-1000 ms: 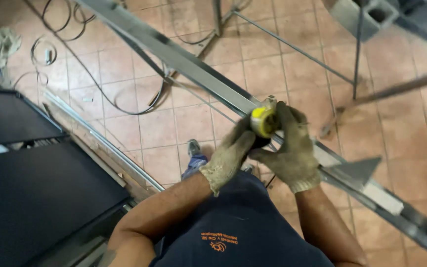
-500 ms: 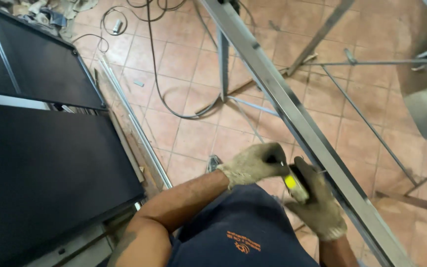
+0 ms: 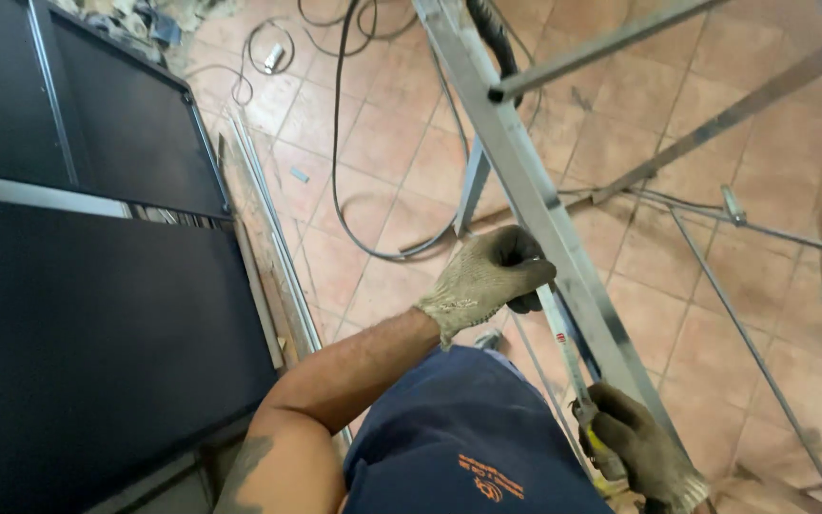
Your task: Measure and mark metal beams using a tape measure, speed square, and marker for fabrication.
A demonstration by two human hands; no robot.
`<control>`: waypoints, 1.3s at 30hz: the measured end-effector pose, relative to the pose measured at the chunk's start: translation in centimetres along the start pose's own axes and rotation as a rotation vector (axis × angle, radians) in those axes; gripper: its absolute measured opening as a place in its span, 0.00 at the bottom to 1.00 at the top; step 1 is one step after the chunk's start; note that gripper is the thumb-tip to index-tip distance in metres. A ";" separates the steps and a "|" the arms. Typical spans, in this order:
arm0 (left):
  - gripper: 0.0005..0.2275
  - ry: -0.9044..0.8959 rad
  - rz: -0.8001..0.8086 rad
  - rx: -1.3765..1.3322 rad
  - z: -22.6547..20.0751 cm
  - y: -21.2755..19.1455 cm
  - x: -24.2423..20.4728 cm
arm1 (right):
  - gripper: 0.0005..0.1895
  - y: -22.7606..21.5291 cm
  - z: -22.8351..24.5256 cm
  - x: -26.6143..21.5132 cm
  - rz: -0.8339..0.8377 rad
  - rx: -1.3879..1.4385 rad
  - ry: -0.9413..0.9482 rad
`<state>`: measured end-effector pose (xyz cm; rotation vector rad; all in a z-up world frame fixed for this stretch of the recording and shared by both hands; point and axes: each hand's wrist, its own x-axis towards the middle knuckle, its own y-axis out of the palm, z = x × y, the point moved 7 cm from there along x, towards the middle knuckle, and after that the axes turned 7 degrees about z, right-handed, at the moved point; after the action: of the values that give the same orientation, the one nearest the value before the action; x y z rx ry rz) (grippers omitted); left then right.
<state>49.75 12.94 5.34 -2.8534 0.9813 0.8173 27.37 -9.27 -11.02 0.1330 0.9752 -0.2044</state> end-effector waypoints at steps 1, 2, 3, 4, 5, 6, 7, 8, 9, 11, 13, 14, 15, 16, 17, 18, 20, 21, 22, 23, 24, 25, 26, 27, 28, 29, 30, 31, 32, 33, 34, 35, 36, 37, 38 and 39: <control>0.06 0.035 -0.042 0.055 -0.4 -0.8 1.2 | 0.24 0.7 2.2 1.4 0.073 -0.214 -0.092; 0.05 0.046 -0.074 0.099 -0.1 -1.3 1.7 | 0.15 1.4 3.1 1.6 0.144 -0.423 -0.156; 0.05 0.025 -0.068 0.093 0.3 -2.0 2.7 | 0.15 2.7 4.2 0.3 0.145 -0.418 -0.134; 0.05 0.065 -0.090 0.000 0.1 -3.1 3.9 | 0.20 3.1 5.6 -0.4 0.021 -0.294 -0.056; 0.04 0.105 -0.112 -0.093 -0.2 -4.4 5.1 | 0.26 3.7 7.0 -1.2 -0.102 -0.170 0.025; 0.04 0.119 -0.110 -0.085 -0.1 -6.2 6.9 | 0.26 3.8 8.7 -1.6 -0.104 -0.166 0.009; 0.04 0.140 -0.213 -0.174 0.2 -8.9 8.5 | 0.22 4.0 10.2 -2.0 -0.104 -0.385 0.063; 0.04 0.149 -0.317 -0.270 1.1 -11.4 9.7 | 0.19 4.1 11.2 -2.7 -0.104 -0.604 0.130; 0.04 0.150 -0.316 -0.269 -0.1 -13.4 11.1 | 0.19 4.2 11.8 -1.7 -0.105 -0.603 0.129; 0.06 0.110 -0.375 -0.358 -0.8 -17.2 12.8 | 0.17 3.6 11.7 -1.6 -0.240 -0.545 0.150; 0.06 0.093 -0.366 -0.343 -0.9 -18.9 15.3 | 0.14 7.1 14.7 -2.4 -0.301 -0.474 0.223; 0.06 0.083 -0.377 -0.341 -0.8 -19.6 16.0 | 0.13 8.6 16.1 -3.2 -0.352 -0.426 0.289; 0.06 0.071 -0.372 -0.345 -0.5 -20.1 17.1 | 0.13 8.6 15.9 -1.7 -0.355 -0.426 0.302; 0.06 0.069 -0.325 -0.371 0.0 -20.1 18.1 | 0.15 8.5 16.0 -0.2 -0.364 -0.565 0.256; 0.09 0.066 -0.278 -0.398 0.5 -20.1 19.2 | 0.20 8.5 16.1 1.2 -0.369 -0.704 0.207; 0.09 0.067 -0.270 -0.396 -0.4 -20.0 18.8 | 0.20 8.6 16.2 2.1 -0.375 -0.698 0.208; 0.10 -0.076 -0.181 -0.160 -1.4 -19.2 17.8 | 0.14 9.2 16.5 3.4 -0.331 -0.745 0.163; 0.10 -0.085 -0.174 -0.161 -1.8 -19.8 18.4 | 0.14 10.3 18.3 3.6 -0.332 -0.742 0.173; 0.14 -0.108 -0.087 -0.063 -1.9 -19.7 18.9 | 0.15 11.3 19.6 3.2 -0.353 -0.740 0.193; 0.17 -0.128 0.002 0.034 -2.0 -19.4 19.2 | 0.16 12.3 20.9 2.9 -0.374 -0.739 0.213; 0.17 -0.131 0.007 0.033 -1.7 -19.6 19.8 | 0.16 12.4 21.0 3.4 -0.376 -0.737 0.218; 0.18 -0.169 0.072 0.060 -1.1 -19.3 20.3 | 0.14 12.8 21.5 3.8 -0.375 -0.761 0.163; 0.18 -0.204 0.134 0.090 -0.7 -19.1 20.8 | 0.13 13.2 22.1 4.2 -0.372 -0.784 0.104; 0.18 -0.204 0.136 0.092 -0.6 -19.4 21.2 | 0.13 12.8 22.2 5.1 -0.373 -0.782 0.105; 0.19 -0.190 0.190 0.128 -0.4 -19.1 21.5 | 0.15 12.6 22.0 5.7 -0.359 -0.823 0.120; 0.19 -0.176 0.245 0.165 -0.2 -18.7 21.7 | 0.16 12.3 21.7 6.3 -0.343 -0.865 0.135; 0.19 -0.180 0.255 0.168 -0.7 -18.6 21.4 | 0.16 12.0 21.5 6.5 -0.347 -0.857 0.143; 0.18 -0.205 0.256 0.164 -1.0 -18.6 21.0 | 0.15 11.8 21.1 6.7 -0.349 -0.857 0.166; 0.17 -0.224 0.249 0.156 -1.4 -18.7 20.7 | 0.14 11.4 21.0 7.1 -0.349 -0.864 0.182; 0.17 -0.224 0.252 0.157 -2.0 -18.8 20.5 | 0.14 11.4 21.2 7.0 -0.351 -0.862 0.183; 0.17 -0.250 0.290 0.209 -2.3 -18.7 20.2 | 0.14 11.4 21.3 6.9 -0.331 -0.841 0.187; 0.18 -0.276 0.328 0.261 -2.6 -18.5 19.8 | 0.13 11.4 21.4 6.8 -0.311 -0.821 0.191; 0.18 -0.275 0.330 0.263 -2.9 -18.6 19.6 | 0.13 11.4 21.6 6.7 -0.313 -0.818 0.191; 0.18 -0.281 0.358 0.309 -3.2 -18.5 19.4 | 0.14 11.3 21.7 6.6 -0.327 -0.820 0.216; 0.19 -0.288 0.388 0.357 -3.4 -18.3 19.1 | 0.15 11.2 21.6 6.4 -0.341 -0.819 0.243; 0.19 -0.288 0.393 0.360 -3.5 -18.2 18.9 | 0.15 11.3 21.8 6.3 -0.344 -0.814 0.245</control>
<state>74.47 16.16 -3.45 -2.2014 1.4878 0.9262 50.99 -3.38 -3.89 -0.7743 1.2544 -0.0927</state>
